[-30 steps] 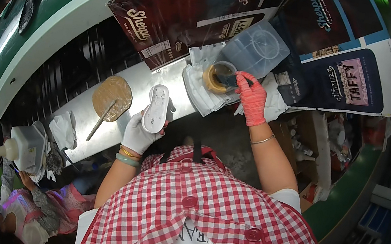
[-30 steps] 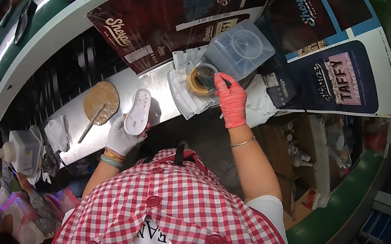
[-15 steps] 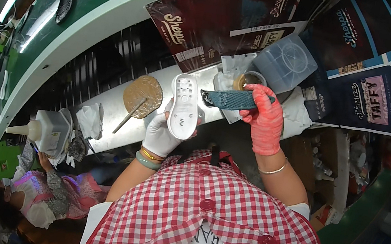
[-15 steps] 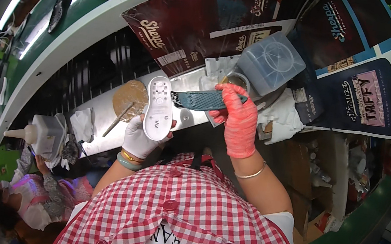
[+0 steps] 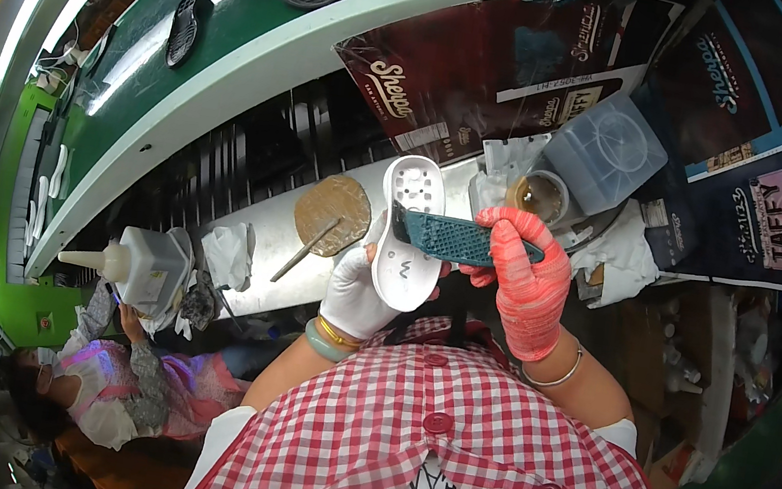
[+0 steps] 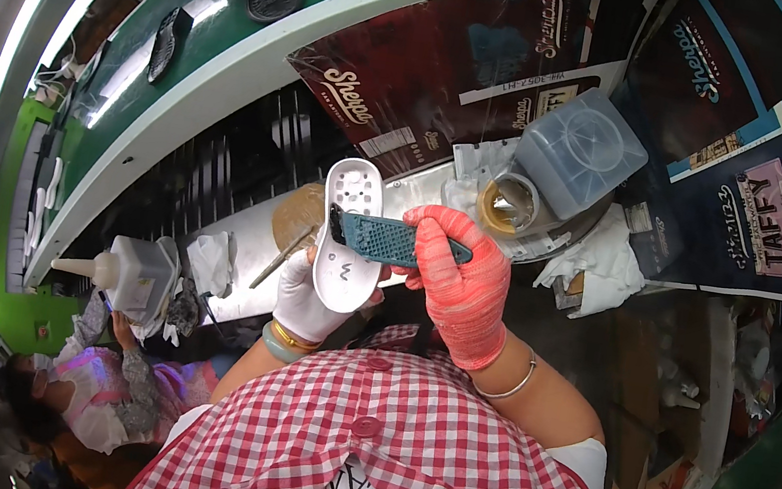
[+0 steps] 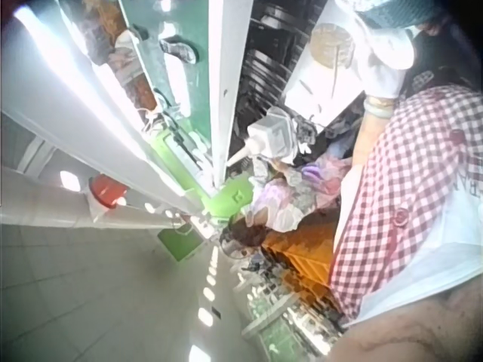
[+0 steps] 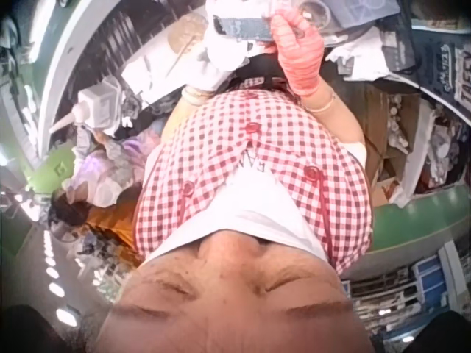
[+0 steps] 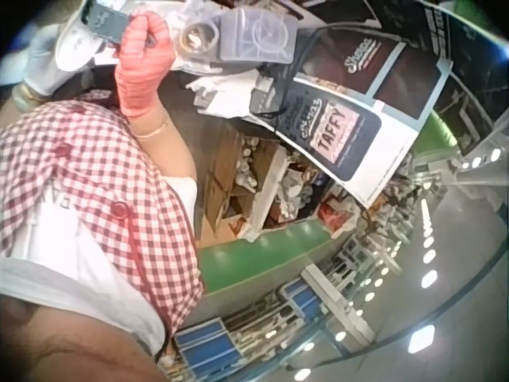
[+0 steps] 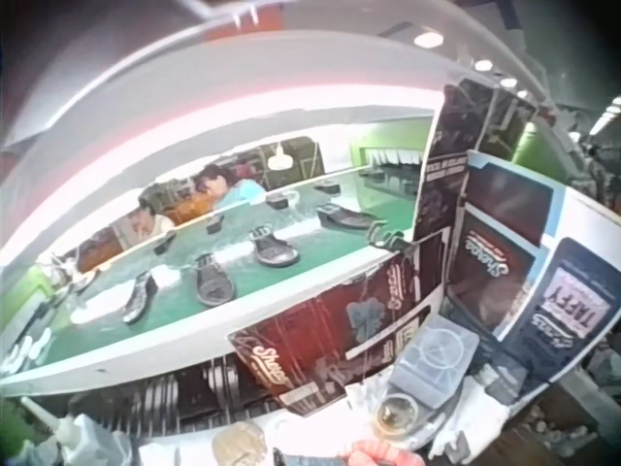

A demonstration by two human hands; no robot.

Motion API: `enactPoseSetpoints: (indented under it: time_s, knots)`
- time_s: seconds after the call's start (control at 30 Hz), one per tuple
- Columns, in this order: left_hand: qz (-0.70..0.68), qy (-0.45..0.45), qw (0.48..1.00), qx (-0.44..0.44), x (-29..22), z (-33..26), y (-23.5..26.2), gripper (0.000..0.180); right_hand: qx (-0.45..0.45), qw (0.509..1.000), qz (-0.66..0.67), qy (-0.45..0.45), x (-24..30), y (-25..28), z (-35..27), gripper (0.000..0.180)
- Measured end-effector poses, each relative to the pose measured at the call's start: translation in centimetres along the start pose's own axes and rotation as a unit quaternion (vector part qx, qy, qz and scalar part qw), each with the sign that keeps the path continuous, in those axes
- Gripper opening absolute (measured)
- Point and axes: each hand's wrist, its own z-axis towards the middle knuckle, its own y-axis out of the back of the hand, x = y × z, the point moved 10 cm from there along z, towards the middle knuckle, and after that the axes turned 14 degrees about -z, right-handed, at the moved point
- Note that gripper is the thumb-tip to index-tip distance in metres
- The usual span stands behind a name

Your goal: The person scrubs the soles of black and white shoes using a brush and a cleaning solution. They pick up shoes from a conveyor belt, apply the solution, scrub the textured surfaces, and place the shoes back on the belt.

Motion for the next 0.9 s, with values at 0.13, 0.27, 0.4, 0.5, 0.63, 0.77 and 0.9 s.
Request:
enactPoseSetpoints:
  time_s: [0.13, 0.27, 0.4, 0.5, 0.63, 0.77, 0.9]
  knots:
    - [-0.052, -0.014, 0.998, 0.014, 0.0, 0.8, -0.5, 0.055, -0.013, 1.000, 0.001, -0.006, -0.6, -0.2, -1.2, 0.020]
    - [-0.055, -0.016, 0.997, -0.050, 0.4, 0.9, -0.4, 0.054, 0.010, 1.000, -0.011, -0.014, -1.0, -0.5, -1.5, 0.020]
    - [-0.026, -0.029, 0.995, -0.088, 0.8, 0.8, -0.4, 0.052, 0.025, 0.999, -0.014, -0.032, -0.7, -0.5, -1.5, 0.019]
    - [0.124, -0.058, 0.985, -0.106, 0.2, 0.6, -0.6, 0.045, 0.080, 0.994, -0.035, -0.060, -0.7, -1.0, -1.3, 0.020]
    - [0.258, -0.014, 0.964, -0.064, 0.5, 0.3, -2.1, 0.036, 0.164, 0.978, -0.063, -0.114, -0.5, -1.7, -0.5, 0.022]
    - [0.095, 0.132, 0.984, -0.079, 2.7, 0.0, -0.3, 0.041, 0.253, 0.947, -0.110, -0.165, -0.6, -2.8, 0.0, 0.028]
    - [0.260, 0.140, 0.947, -0.127, 2.1, -0.9, 0.1, 0.050, 0.302, 0.919, -0.141, -0.209, -0.6, -3.7, -0.1, 0.032]
